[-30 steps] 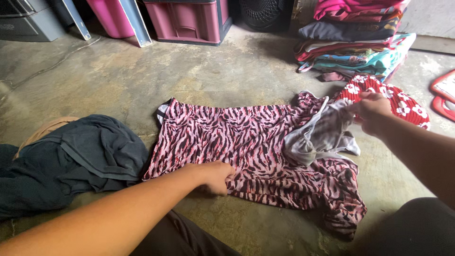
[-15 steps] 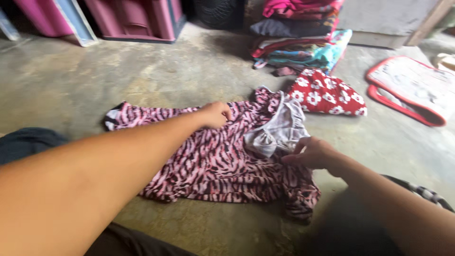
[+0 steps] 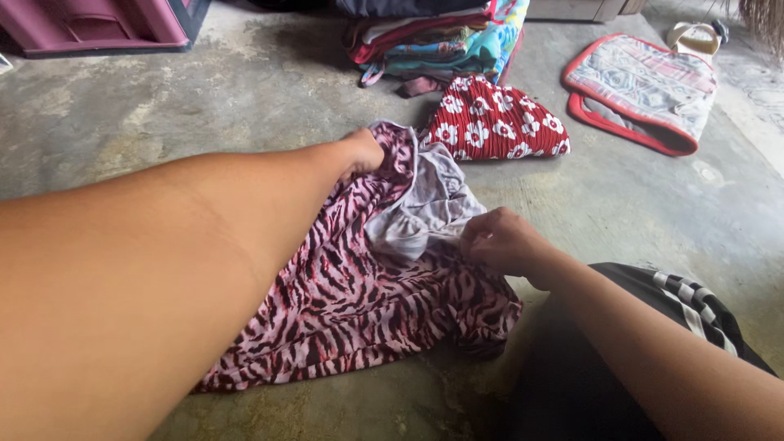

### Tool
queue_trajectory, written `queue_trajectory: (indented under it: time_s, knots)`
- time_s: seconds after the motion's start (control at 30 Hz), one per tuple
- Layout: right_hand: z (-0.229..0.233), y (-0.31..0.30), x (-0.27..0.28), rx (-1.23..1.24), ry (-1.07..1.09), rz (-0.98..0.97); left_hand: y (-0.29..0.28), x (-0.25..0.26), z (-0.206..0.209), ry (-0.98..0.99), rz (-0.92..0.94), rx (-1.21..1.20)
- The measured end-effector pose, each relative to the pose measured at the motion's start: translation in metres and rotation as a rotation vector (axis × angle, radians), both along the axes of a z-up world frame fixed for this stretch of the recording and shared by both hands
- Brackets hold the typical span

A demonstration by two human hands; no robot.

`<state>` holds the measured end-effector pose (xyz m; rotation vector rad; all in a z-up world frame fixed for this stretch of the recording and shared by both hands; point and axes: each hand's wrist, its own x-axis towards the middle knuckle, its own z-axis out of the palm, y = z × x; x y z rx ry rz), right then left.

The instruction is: The person folds a patterned pink and black top and a brown t-shirt on the floor. They smooth and align each garment, fold sleeves and sides, then roll or fold them into compact rectangles and place them on a growing stack.

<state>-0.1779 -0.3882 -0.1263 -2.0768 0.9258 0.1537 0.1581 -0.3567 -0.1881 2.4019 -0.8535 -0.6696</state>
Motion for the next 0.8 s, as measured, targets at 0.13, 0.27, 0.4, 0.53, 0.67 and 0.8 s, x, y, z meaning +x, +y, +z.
queue_trajectory:
  time_s: [0.13, 0.27, 0.4, 0.53, 0.67, 0.8]
  knots:
    - [0.003, 0.001, -0.001, 0.034, 0.228, -0.019, 0.025, 0.012, 0.022, -0.120, 0.147, 0.035]
    - [0.006, 0.004, 0.001, 0.024, 0.328, 0.032, 0.050, 0.009, 0.042, -0.221, 0.065, 0.143]
    - [0.009, 0.006, 0.003, -0.233, 0.104, -0.029, 0.054, -0.019, 0.047, -0.440, -0.022, 0.025]
    - [0.008, 0.008, 0.007, -0.184, -0.010, -0.009, 0.032, -0.044, 0.042, -0.263, -0.112, -0.154]
    - [0.003, 0.008, 0.006, -0.102, 0.051, -0.012, 0.008, -0.047, 0.019, -0.287, -0.241, 0.145]
    - [0.001, 0.003, 0.003, -0.060, 0.169, -0.044, -0.018, -0.034, -0.006, 0.085, -0.066, 0.162]
